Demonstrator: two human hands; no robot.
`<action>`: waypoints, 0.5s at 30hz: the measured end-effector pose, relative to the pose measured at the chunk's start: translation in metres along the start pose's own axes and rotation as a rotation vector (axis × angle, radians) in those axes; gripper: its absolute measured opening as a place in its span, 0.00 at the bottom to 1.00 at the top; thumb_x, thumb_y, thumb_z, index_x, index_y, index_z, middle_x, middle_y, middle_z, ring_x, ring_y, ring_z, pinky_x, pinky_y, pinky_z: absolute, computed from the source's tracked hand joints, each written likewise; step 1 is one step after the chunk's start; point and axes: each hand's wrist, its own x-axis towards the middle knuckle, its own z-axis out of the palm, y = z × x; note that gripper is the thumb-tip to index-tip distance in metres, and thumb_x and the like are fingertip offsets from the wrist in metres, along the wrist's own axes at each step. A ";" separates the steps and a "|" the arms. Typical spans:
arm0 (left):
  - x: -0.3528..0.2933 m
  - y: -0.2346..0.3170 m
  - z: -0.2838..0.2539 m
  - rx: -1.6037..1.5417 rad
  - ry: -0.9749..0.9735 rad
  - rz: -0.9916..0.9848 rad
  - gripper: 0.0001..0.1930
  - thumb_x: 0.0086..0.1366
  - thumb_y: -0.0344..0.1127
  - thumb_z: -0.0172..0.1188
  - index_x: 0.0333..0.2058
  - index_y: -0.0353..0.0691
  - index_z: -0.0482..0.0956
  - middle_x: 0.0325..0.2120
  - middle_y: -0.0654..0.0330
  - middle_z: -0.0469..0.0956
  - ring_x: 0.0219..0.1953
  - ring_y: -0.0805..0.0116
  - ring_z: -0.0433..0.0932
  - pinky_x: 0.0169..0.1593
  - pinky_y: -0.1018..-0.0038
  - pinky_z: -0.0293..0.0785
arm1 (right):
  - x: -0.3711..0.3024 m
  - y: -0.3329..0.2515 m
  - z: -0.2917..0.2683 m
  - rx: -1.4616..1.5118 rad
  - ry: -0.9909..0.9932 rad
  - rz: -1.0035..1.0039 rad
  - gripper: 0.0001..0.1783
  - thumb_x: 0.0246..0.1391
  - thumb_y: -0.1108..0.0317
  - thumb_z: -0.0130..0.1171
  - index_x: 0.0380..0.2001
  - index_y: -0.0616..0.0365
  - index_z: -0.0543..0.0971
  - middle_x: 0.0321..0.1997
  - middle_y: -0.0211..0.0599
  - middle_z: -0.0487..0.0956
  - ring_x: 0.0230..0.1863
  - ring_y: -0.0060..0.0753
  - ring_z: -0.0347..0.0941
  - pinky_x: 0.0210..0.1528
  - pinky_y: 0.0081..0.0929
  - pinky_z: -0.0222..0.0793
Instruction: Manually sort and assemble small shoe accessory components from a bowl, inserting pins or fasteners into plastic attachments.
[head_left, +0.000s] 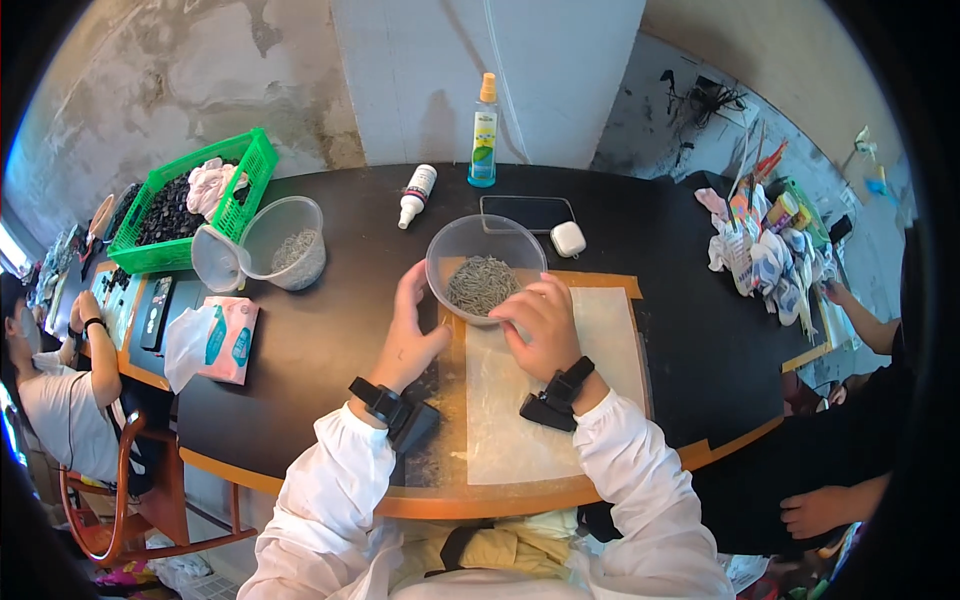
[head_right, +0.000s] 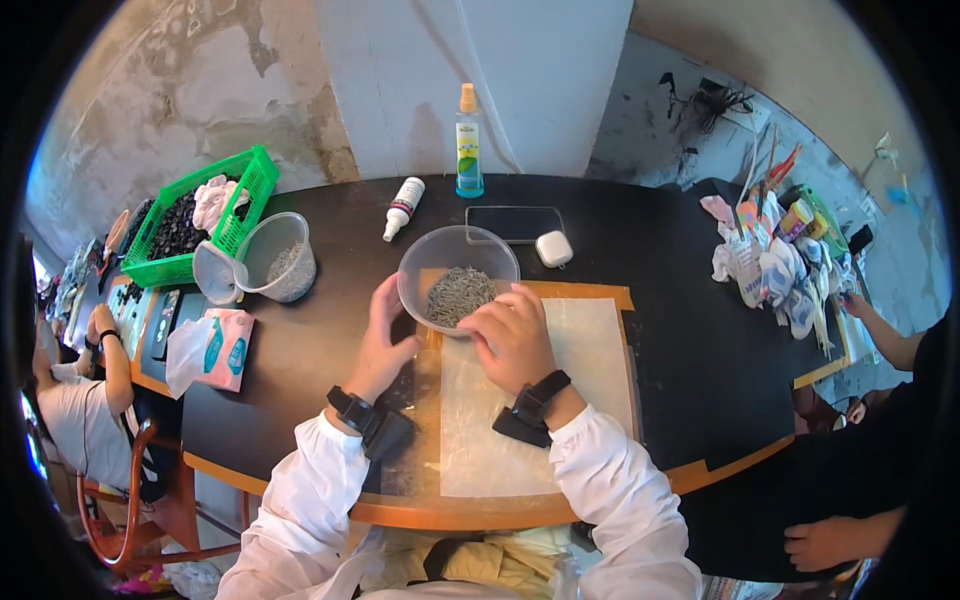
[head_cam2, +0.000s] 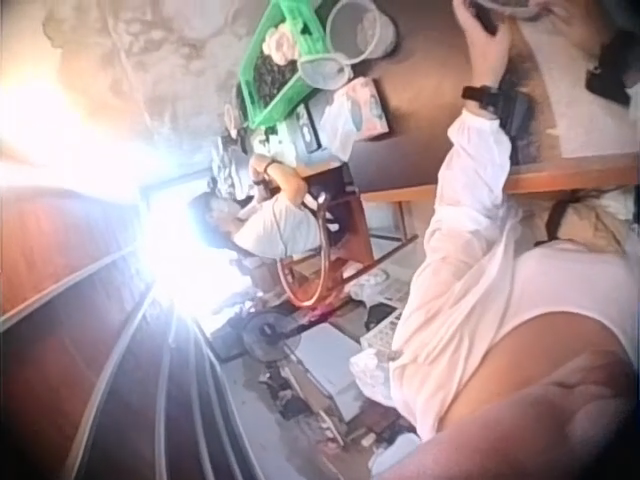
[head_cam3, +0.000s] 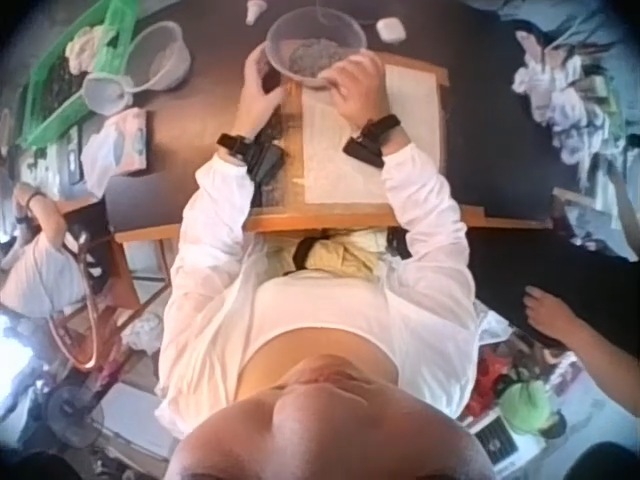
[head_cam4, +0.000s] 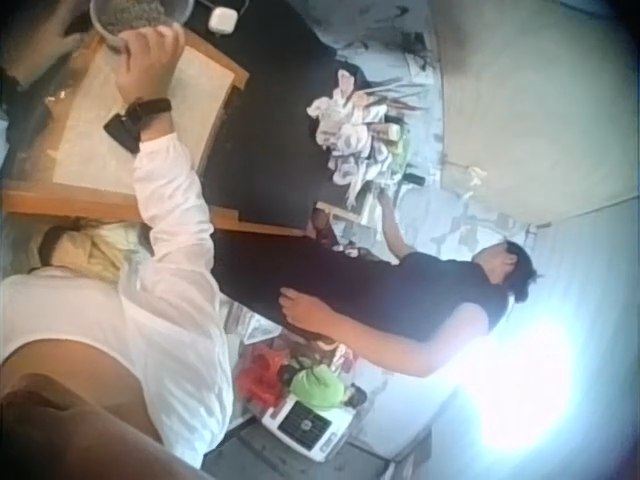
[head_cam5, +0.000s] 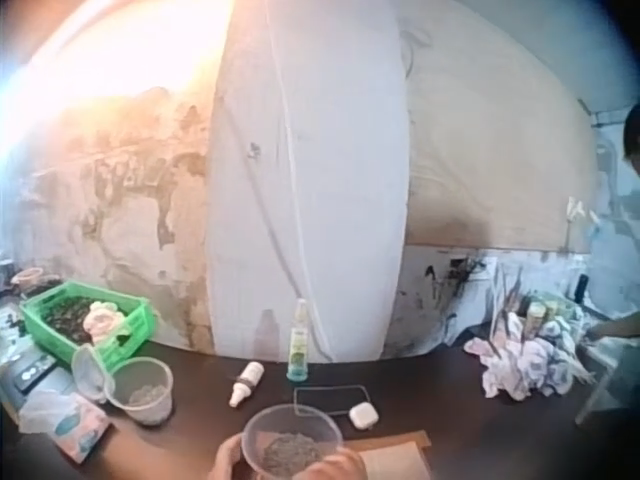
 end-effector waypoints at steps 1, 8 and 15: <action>-0.002 0.000 0.006 -0.002 -0.008 -0.006 0.46 0.54 0.29 0.66 0.67 0.34 0.49 0.66 0.43 0.54 0.72 0.51 0.50 0.72 0.60 0.45 | -0.004 0.003 -0.001 -0.003 -0.001 0.010 0.13 0.40 0.77 0.63 0.31 0.46 0.81 0.33 0.25 0.78 0.44 0.36 0.72 0.63 0.48 0.61; 0.009 -0.012 0.017 0.357 0.103 0.252 0.67 0.41 0.37 0.81 0.69 0.35 0.37 0.69 0.46 0.45 0.72 0.54 0.47 0.72 0.62 0.48 | -0.002 0.006 0.004 0.052 -0.002 -0.119 0.10 0.39 0.77 0.62 0.24 0.44 0.83 0.30 0.18 0.79 0.41 0.30 0.72 0.62 0.44 0.63; 0.012 0.017 0.004 0.368 0.114 0.224 0.60 0.40 0.38 0.80 0.67 0.35 0.50 0.67 0.46 0.52 0.69 0.49 0.54 0.70 0.60 0.53 | 0.006 0.008 0.004 0.044 0.021 -0.111 0.12 0.38 0.77 0.62 0.24 0.43 0.84 0.30 0.18 0.79 0.41 0.30 0.73 0.60 0.43 0.64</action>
